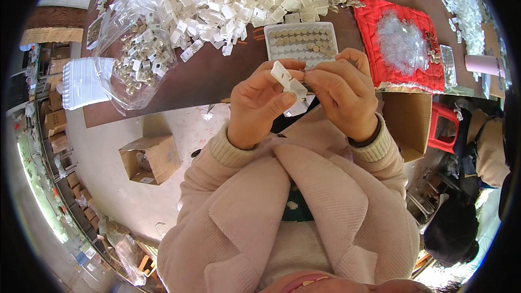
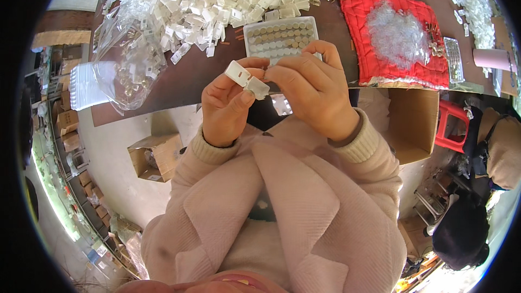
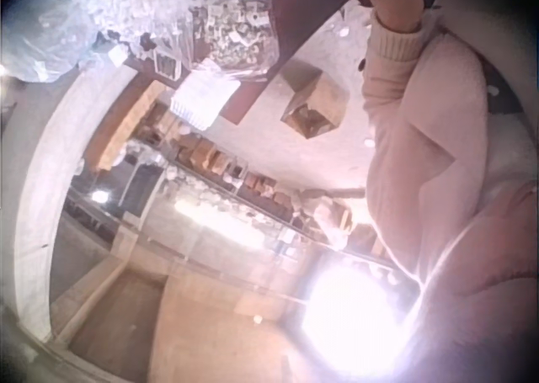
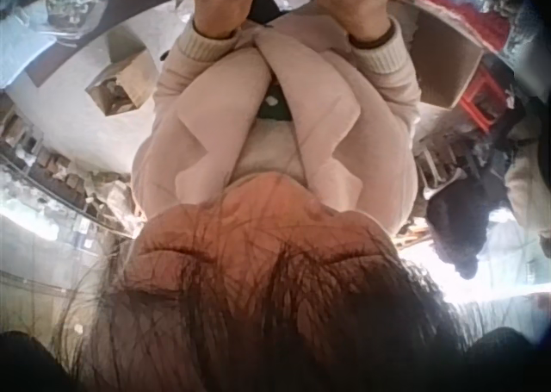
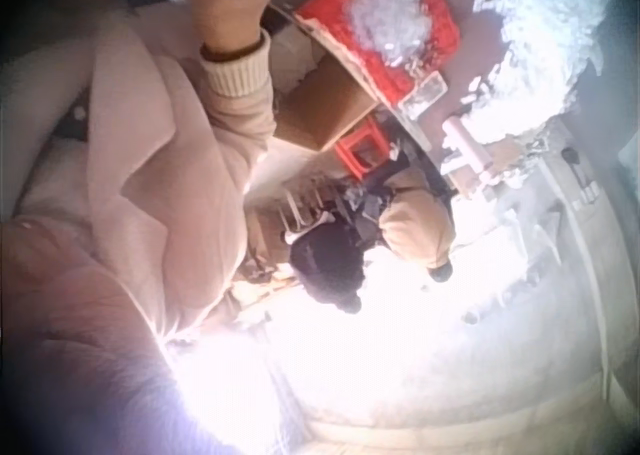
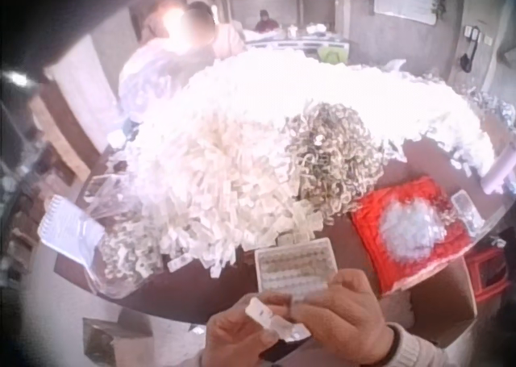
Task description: The person repeatedly picks small white plastic housings and metal contacts from a table, inserts the contacts into the housings, and places the assembled units into a compartmentalized tray. The process is repeated continuously with both hands.
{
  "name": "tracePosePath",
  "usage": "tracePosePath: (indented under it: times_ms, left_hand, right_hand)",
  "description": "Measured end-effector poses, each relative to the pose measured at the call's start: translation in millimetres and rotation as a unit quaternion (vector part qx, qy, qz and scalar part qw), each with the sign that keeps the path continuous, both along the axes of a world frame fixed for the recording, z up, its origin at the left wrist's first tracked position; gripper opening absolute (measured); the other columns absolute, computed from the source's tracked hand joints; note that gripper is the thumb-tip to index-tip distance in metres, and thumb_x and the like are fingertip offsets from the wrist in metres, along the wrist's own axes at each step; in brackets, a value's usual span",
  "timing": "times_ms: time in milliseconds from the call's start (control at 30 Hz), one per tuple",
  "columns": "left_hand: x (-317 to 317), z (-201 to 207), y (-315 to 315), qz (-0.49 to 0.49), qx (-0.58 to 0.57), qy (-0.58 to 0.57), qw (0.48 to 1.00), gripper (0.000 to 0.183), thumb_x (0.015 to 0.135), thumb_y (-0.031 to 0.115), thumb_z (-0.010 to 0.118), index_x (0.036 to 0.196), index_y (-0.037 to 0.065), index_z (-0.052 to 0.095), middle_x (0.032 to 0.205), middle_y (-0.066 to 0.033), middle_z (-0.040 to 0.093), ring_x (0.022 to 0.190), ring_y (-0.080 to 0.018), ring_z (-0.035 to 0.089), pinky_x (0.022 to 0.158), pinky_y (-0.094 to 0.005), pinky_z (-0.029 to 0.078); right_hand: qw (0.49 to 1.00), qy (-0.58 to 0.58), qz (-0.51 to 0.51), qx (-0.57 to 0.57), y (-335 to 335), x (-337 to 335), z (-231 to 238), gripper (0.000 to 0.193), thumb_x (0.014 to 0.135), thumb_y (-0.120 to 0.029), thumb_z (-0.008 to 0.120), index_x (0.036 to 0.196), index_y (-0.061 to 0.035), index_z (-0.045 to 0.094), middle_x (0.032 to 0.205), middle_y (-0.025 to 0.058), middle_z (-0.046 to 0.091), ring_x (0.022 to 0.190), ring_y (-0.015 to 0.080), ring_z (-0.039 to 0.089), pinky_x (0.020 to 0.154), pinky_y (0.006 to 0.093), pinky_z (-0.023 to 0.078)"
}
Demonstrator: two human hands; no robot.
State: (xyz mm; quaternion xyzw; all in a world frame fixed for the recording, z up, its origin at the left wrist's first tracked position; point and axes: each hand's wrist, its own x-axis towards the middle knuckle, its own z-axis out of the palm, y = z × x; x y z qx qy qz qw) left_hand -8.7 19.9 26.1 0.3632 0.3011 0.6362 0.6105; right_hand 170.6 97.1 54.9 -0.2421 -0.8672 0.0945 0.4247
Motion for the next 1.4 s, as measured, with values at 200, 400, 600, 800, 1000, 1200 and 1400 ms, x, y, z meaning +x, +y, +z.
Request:
tracePosePath:
  times_ms: [200,400,600,800,1000,1200,1400]
  left_hand:
    - [-4.1,-3.1,-5.9,0.077,0.066,0.106,0.989,0.035,0.091,0.007,0.073,0.121,-0.008,0.064,0.133,-0.0201,0.059,0.116,-0.0233,0.062,0.100,-0.0348,0.050]
    - [-14.2,1.2,-10.1,0.124,0.163,0.340,0.918,0.030,0.084,-0.008,0.070,0.113,-0.003,0.070,0.122,-0.0168,0.064,0.111,-0.0288,0.065,0.095,-0.0364,0.053]
    - [-16.2,-3.4,-6.4,0.155,0.271,0.429,0.848,0.036,0.076,-0.012,0.069,0.111,-0.002,0.071,0.121,-0.0176,0.066,0.107,-0.0324,0.068,0.091,-0.0377,0.055]
    - [-11.6,-5.7,-9.4,0.194,0.268,0.392,0.859,0.032,0.079,-0.009,0.072,0.110,-0.002,0.071,0.118,-0.0166,0.067,0.105,-0.0307,0.069,0.090,-0.0362,0.056]
    - [-9.9,-8.9,-15.6,0.152,0.102,0.230,0.956,0.030,0.087,0.004,0.076,0.115,-0.003,0.068,0.123,-0.0165,0.063,0.111,-0.0251,0.065,0.094,-0.0342,0.054]
    - [-5.4,-19.7,-11.7,0.095,0.066,0.001,0.993,0.035,0.089,0.007,0.076,0.122,-0.002,0.066,0.129,-0.0143,0.058,0.116,-0.0245,0.061,0.100,-0.0379,0.051]
    - [-1.9,-22.4,-9.7,0.089,0.079,-0.060,0.991,0.037,0.091,0.008,0.073,0.126,-0.001,0.064,0.131,-0.0169,0.057,0.119,-0.0273,0.060,0.101,-0.0421,0.051]
  right_hand:
    - [0.981,0.098,0.021,-0.166,-11.9,-8.2,0.3,0.022,0.078,0.003,0.076,0.097,-0.0044,0.070,0.091,0.0072,0.071,0.078,0.0254,0.066,0.076,0.0367,0.053]
    - [0.949,0.103,0.020,-0.296,-17.3,-4.9,5.3,0.024,0.077,0.000,0.078,0.100,-0.0027,0.072,0.087,0.0105,0.072,0.080,0.0286,0.069,0.074,0.0344,0.056]
    - [0.994,0.030,0.027,-0.101,-15.8,-6.0,5.7,0.025,0.077,0.000,0.078,0.100,-0.0044,0.073,0.087,0.0051,0.072,0.079,0.0209,0.069,0.085,0.0414,0.056]
    - [0.981,0.103,0.032,-0.161,-21.4,-11.7,1.9,0.025,0.076,0.002,0.078,0.100,-0.0041,0.073,0.087,0.0053,0.072,0.080,0.0208,0.069,0.086,0.0423,0.056]
    - [0.963,0.120,0.018,-0.242,-24.3,-14.2,2.3,0.029,0.075,0.002,0.078,0.102,-0.0032,0.071,0.093,0.0102,0.071,0.085,0.0239,0.069,0.082,0.0421,0.056]
    - [0.998,0.037,0.053,-0.019,-13.8,-11.7,-2.1,0.031,0.076,0.000,0.077,0.106,-0.0040,0.070,0.093,0.0066,0.068,0.082,0.0217,0.066,0.083,0.0405,0.052]
    - [0.998,0.051,0.015,-0.014,-15.9,-15.8,-0.1,0.026,0.078,0.001,0.076,0.103,-0.0032,0.070,0.089,0.0055,0.068,0.077,0.0206,0.064,0.081,0.0396,0.051]
